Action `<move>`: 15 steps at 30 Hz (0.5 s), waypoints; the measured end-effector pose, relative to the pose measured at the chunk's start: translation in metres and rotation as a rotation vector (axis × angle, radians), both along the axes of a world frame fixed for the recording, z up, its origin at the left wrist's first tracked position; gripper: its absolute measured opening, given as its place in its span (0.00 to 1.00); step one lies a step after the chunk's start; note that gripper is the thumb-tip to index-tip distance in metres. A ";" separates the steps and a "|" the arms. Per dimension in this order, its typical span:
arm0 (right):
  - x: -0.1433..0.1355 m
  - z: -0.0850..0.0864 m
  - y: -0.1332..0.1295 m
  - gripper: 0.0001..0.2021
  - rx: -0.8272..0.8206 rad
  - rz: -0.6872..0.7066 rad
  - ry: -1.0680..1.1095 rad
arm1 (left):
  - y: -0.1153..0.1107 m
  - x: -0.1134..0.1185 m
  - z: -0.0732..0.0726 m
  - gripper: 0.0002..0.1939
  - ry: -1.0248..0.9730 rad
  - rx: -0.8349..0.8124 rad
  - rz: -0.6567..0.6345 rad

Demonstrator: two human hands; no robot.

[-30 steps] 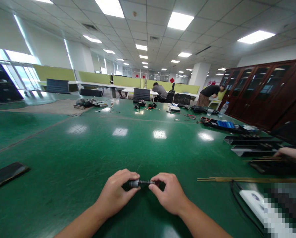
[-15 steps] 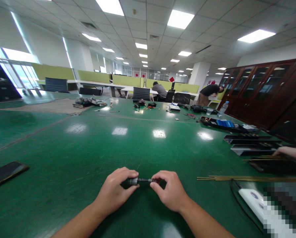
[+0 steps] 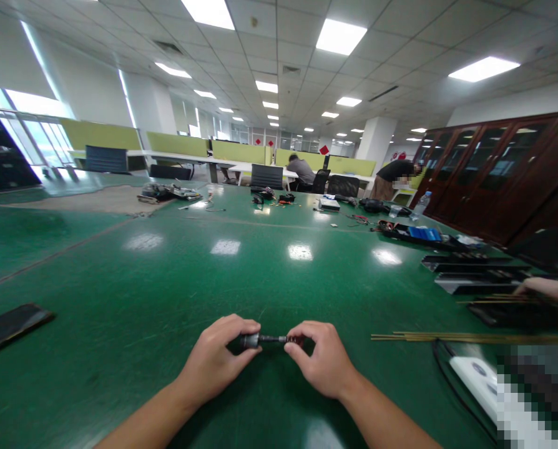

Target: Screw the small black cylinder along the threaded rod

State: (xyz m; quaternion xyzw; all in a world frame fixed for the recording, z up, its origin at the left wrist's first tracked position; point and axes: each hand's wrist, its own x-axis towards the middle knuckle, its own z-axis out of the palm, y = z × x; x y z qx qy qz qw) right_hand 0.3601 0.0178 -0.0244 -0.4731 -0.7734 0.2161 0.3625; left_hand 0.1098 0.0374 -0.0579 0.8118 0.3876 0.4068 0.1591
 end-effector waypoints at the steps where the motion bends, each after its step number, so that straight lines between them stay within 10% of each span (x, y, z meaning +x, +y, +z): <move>1: 0.000 0.000 0.000 0.04 0.000 0.002 -0.001 | 0.000 0.000 0.000 0.13 0.001 0.001 0.002; 15: 0.011 -0.005 0.009 0.19 -0.149 -0.012 0.382 | 0.006 -0.003 0.013 0.20 -0.239 -0.336 0.122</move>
